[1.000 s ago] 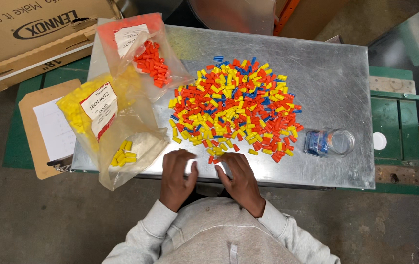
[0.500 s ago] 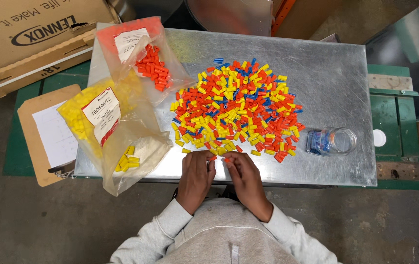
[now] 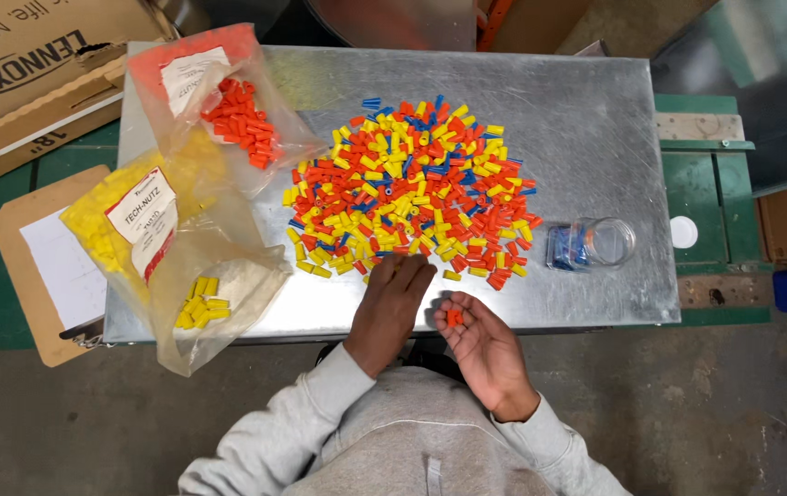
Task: The person sorts small colorful plastic pieces on a metal table by color. They pick blue pieces and place them into a clear jar, then gather orange pieces into a plastic bag, and finally collect yellow pieces into another plastic bag.
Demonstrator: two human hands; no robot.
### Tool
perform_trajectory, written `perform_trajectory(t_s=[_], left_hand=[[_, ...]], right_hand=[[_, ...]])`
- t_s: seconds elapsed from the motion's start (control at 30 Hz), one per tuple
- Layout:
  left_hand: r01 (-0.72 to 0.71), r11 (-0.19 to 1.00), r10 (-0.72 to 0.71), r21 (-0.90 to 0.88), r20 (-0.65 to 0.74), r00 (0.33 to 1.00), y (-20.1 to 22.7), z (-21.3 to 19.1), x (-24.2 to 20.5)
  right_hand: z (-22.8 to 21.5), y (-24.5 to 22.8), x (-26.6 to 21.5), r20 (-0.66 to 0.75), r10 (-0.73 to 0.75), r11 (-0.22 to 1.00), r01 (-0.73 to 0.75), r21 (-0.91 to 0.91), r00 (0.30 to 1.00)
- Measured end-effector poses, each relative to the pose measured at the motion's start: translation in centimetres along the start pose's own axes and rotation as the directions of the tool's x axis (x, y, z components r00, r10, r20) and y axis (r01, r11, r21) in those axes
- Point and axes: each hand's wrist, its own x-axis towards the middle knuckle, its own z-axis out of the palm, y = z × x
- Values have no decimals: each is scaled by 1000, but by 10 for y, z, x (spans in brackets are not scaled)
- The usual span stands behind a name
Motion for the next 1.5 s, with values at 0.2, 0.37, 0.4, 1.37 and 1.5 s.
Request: perform_trajectory(t_s=[0.2,0.37,0.4,1.37,1.5], left_hand=[[-90,993,89,71,20,996,-1,14,25],[-137,971,150,-195,56,987,36,-2,32],[-98,934,127,-344,62,990,45,-5,34],[-164,986,154,1,346,926,24,60,60],[-87,993,36,74,516,856,31,50,72]], right_hand=[[-5,-9,-8,-25,57,998,-57,9,998],[-19,-18,-2,-31,48,995,-45,87,998],[-37,-16,8,41,17,992,-22,124,999],[-17,-59,-8,-22,-21,1000,22,18,1000],[-28,-58,5,59,-60,996,63,-58,996]])
